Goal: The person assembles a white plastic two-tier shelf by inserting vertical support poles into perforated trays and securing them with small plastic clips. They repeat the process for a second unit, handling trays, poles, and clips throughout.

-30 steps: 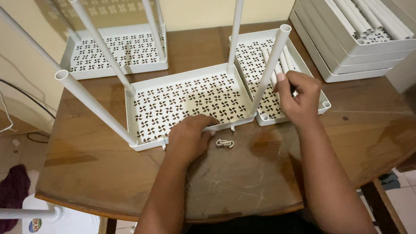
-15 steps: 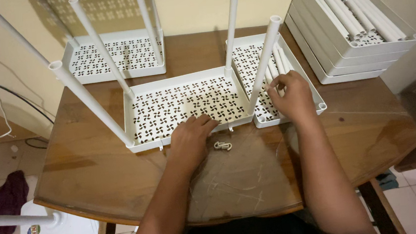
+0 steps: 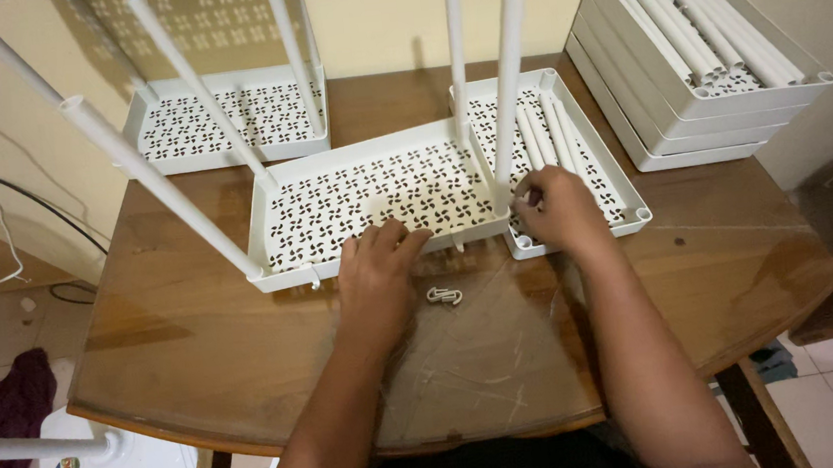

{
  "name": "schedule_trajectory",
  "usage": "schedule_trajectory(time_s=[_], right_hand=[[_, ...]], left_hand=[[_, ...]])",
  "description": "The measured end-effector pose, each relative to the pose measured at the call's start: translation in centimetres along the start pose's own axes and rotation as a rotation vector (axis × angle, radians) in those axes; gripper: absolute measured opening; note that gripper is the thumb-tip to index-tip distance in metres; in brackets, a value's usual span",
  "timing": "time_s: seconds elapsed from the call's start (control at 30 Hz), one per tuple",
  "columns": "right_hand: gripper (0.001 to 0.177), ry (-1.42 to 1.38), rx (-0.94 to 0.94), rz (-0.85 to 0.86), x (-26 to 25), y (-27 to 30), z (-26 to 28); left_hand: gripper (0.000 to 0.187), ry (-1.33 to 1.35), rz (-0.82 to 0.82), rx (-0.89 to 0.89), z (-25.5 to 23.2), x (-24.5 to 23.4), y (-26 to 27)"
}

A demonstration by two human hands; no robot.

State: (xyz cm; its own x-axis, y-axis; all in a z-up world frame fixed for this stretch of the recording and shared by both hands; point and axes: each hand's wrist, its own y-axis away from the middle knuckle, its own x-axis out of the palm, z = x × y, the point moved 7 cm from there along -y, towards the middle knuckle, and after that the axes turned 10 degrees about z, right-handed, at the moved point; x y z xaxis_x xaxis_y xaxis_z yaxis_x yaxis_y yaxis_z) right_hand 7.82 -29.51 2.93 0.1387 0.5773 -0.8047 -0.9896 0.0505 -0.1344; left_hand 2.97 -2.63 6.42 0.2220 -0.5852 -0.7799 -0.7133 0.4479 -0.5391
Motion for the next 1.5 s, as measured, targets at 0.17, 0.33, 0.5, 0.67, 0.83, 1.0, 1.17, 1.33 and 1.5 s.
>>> schedule_trajectory(time_s=[0.17,0.33,0.5,0.67,0.83,1.0,1.17,1.33,1.5], right_hand=[[0.023,0.068,-0.089,0.117,1.4,-0.2,1.9],[0.041,-0.047,-0.08,0.245,1.8,0.2,2.9],[0.05,-0.18,-0.037,0.272,2.8,0.5,3.5],[0.046,-0.044,-0.073,0.329,2.9,0.6,2.3],[0.041,0.047,-0.016,0.368,2.0,0.7,0.2],[0.041,0.124,0.048,0.249,-0.1,0.7,-1.0],[0.037,0.19,0.045,0.199,-0.9,0.6,-1.2],[0.04,0.182,0.209,0.309,-0.4,0.6,-2.5],[0.033,0.183,0.056,0.282,0.1,0.3,-0.3]], left_hand=[[0.045,0.001,0.034,-0.04,0.3,0.5,-0.2],[0.052,-0.066,0.058,-0.064,0.5,0.6,0.1],[0.051,0.0,0.133,-0.077,0.9,1.4,-0.3],[0.046,-0.025,0.032,0.031,0.3,0.8,-0.2],[0.046,0.015,-0.004,0.077,-0.1,0.7,0.1],[0.05,-0.015,-0.012,0.06,0.0,0.9,0.1],[0.05,-0.009,-0.012,0.043,0.1,0.8,0.4],[0.049,-0.031,0.04,-0.008,0.3,0.9,0.7],[0.049,-0.014,0.054,-0.039,0.9,-0.8,1.8]])
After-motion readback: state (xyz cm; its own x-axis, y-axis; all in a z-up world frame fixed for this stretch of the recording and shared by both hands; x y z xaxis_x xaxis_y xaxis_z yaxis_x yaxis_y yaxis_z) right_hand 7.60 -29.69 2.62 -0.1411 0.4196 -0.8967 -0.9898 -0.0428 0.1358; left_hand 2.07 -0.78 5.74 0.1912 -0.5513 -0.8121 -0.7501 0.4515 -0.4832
